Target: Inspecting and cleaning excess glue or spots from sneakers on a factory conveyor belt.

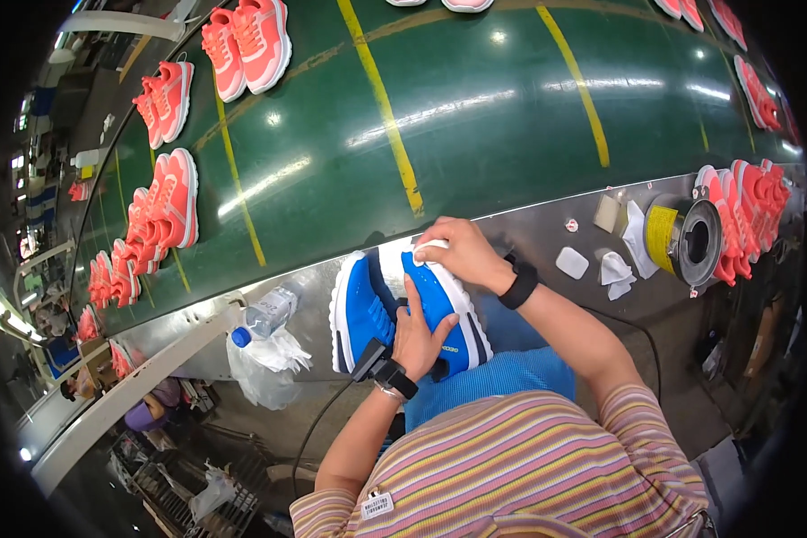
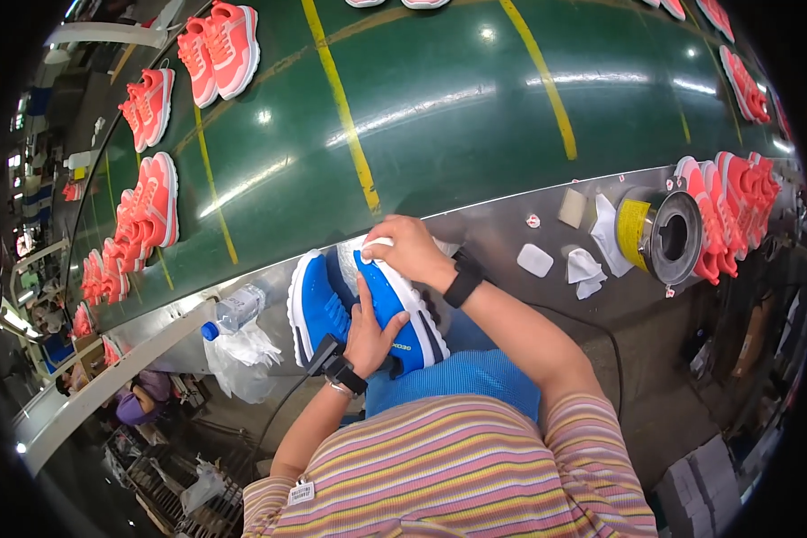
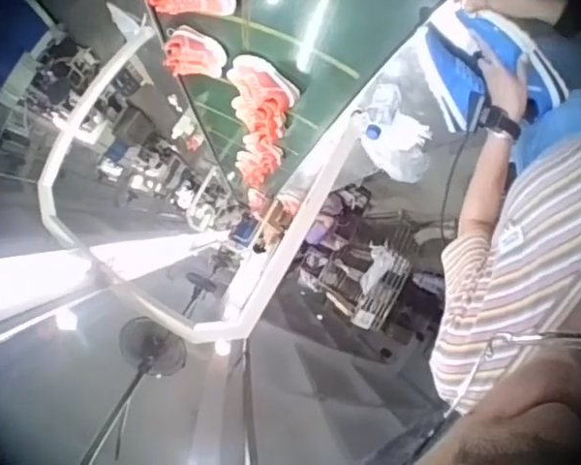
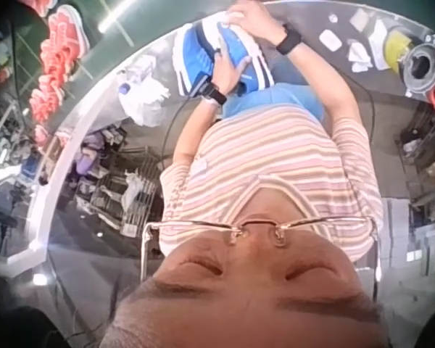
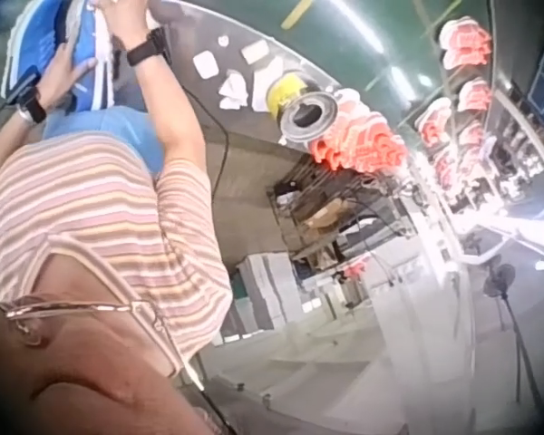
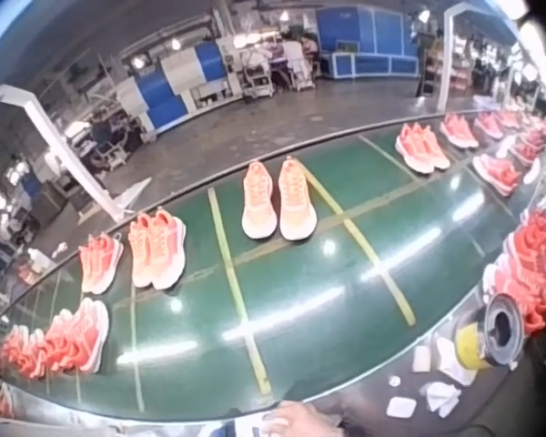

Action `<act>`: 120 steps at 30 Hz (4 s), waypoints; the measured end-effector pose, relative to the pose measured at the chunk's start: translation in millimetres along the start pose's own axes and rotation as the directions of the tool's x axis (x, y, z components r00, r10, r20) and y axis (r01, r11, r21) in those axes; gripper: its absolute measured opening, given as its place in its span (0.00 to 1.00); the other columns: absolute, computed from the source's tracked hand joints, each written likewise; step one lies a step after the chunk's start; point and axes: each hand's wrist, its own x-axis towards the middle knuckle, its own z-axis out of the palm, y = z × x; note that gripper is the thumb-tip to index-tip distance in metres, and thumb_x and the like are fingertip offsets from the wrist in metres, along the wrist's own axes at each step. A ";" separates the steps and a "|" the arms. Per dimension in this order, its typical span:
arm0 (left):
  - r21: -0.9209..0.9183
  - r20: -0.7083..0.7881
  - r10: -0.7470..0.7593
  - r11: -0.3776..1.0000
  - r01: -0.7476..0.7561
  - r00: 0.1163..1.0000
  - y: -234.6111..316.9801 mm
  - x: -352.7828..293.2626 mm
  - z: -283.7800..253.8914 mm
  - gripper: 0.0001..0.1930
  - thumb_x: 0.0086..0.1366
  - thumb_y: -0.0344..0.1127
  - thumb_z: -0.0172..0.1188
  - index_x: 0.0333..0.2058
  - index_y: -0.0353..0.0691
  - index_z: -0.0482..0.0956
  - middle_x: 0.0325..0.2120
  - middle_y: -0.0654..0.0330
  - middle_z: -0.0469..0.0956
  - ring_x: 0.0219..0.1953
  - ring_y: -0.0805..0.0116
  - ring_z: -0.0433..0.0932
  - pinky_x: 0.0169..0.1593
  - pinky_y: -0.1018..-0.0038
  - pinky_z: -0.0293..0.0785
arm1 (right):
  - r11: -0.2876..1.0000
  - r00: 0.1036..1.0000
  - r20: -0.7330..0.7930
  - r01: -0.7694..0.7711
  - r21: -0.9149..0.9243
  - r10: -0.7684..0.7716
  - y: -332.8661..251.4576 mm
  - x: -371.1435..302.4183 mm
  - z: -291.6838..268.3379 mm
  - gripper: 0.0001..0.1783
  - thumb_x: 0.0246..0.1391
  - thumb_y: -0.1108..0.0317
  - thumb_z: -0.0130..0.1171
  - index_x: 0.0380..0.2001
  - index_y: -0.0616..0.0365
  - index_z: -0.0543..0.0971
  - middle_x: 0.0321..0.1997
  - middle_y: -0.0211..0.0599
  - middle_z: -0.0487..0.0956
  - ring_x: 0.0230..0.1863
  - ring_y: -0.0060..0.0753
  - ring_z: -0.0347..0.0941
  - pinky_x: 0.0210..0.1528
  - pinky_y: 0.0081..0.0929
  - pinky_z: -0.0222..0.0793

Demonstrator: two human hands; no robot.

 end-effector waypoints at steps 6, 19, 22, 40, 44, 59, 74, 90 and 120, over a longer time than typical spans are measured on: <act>-0.023 -0.018 0.021 1.000 -0.021 1.000 -4.5 -3.0 -1.8 0.50 0.56 0.46 0.59 0.61 0.36 0.29 0.31 0.34 0.66 0.29 0.42 0.69 0.35 0.62 0.68 | 0.998 0.989 -0.147 0.024 0.062 -0.014 -1.5 -81.5 3.4 0.06 0.41 0.70 0.61 0.27 0.57 0.81 0.27 0.36 0.74 0.29 0.31 0.71 0.32 0.24 0.65; -0.095 0.004 0.038 0.995 -0.037 0.999 -23.6 0.5 4.4 0.51 0.56 0.45 0.58 0.61 0.36 0.25 0.35 0.35 0.66 0.36 0.42 0.68 0.42 0.62 0.67 | 0.963 0.994 -0.002 -0.104 0.249 0.108 -3.1 -28.5 8.4 0.08 0.42 0.69 0.63 0.28 0.58 0.81 0.27 0.34 0.73 0.30 0.28 0.70 0.34 0.22 0.64; -0.109 0.006 0.052 0.993 -0.051 0.999 -24.0 0.6 2.3 0.51 0.56 0.45 0.59 0.61 0.36 0.25 0.36 0.34 0.66 0.36 0.43 0.68 0.42 0.62 0.67 | 0.976 0.997 -0.058 -0.042 0.215 0.056 3.9 -68.3 6.0 0.08 0.41 0.66 0.62 0.27 0.55 0.82 0.28 0.34 0.73 0.33 0.31 0.71 0.37 0.23 0.65; -0.049 -0.023 0.013 0.999 -0.014 1.000 -9.9 -2.2 -1.4 0.50 0.57 0.47 0.58 0.61 0.32 0.28 0.31 0.33 0.66 0.30 0.44 0.67 0.37 0.62 0.67 | 0.997 1.000 -0.008 0.020 0.070 -0.020 -8.8 -28.0 9.8 0.07 0.43 0.66 0.61 0.27 0.54 0.82 0.25 0.35 0.70 0.29 0.31 0.69 0.32 0.25 0.64; -0.034 -0.018 0.033 0.999 -0.034 0.999 -9.8 -0.9 -3.7 0.49 0.58 0.47 0.57 0.61 0.34 0.27 0.31 0.33 0.66 0.29 0.43 0.67 0.37 0.62 0.67 | 0.998 0.993 -0.109 0.048 0.050 -0.042 0.0 -84.1 13.4 0.06 0.43 0.68 0.62 0.28 0.53 0.82 0.24 0.34 0.70 0.29 0.28 0.69 0.33 0.23 0.64; -0.414 0.068 0.135 0.905 -0.095 0.989 -50.6 7.5 0.6 0.46 0.55 0.36 0.53 0.61 0.35 0.28 0.52 0.39 0.60 0.51 0.53 0.65 0.55 0.69 0.60 | 0.881 0.851 -0.500 -0.104 -0.462 -0.161 45.2 -161.2 -43.5 0.15 0.40 0.74 0.59 0.36 0.55 0.76 0.36 0.34 0.72 0.39 0.38 0.66 0.44 0.32 0.60; -0.085 -0.561 0.308 0.902 -0.423 0.768 -70.8 -74.6 -42.1 0.22 0.52 0.25 0.52 0.49 0.34 0.67 0.41 0.50 0.69 0.42 0.59 0.70 0.45 0.71 0.67 | 0.989 0.952 -0.279 -0.142 -0.030 0.128 13.1 -166.9 50.6 0.32 0.41 0.65 0.64 0.51 0.60 0.66 0.47 0.43 0.69 0.48 0.36 0.67 0.50 0.29 0.62; -0.850 0.041 0.069 0.527 -0.002 0.997 -149.7 -17.4 -69.4 0.31 0.67 0.54 0.36 0.55 0.30 0.60 0.47 0.52 0.72 0.49 0.61 0.71 0.52 0.72 0.66 | 0.676 0.887 -0.095 -0.271 0.685 0.451 -8.0 -136.6 56.8 0.25 0.58 0.58 0.48 0.54 0.61 0.63 0.47 0.38 0.72 0.46 0.28 0.71 0.47 0.26 0.68; -0.878 0.171 0.282 -0.390 0.276 0.944 -121.8 -24.2 -53.3 0.26 0.65 0.51 0.39 0.50 0.33 0.66 0.47 0.45 0.70 0.50 0.48 0.68 0.56 0.53 0.62 | -0.134 0.916 0.157 -0.115 0.984 0.369 -57.0 -108.9 86.8 0.25 0.56 0.47 0.45 0.48 0.53 0.70 0.47 0.40 0.74 0.47 0.41 0.71 0.51 0.45 0.67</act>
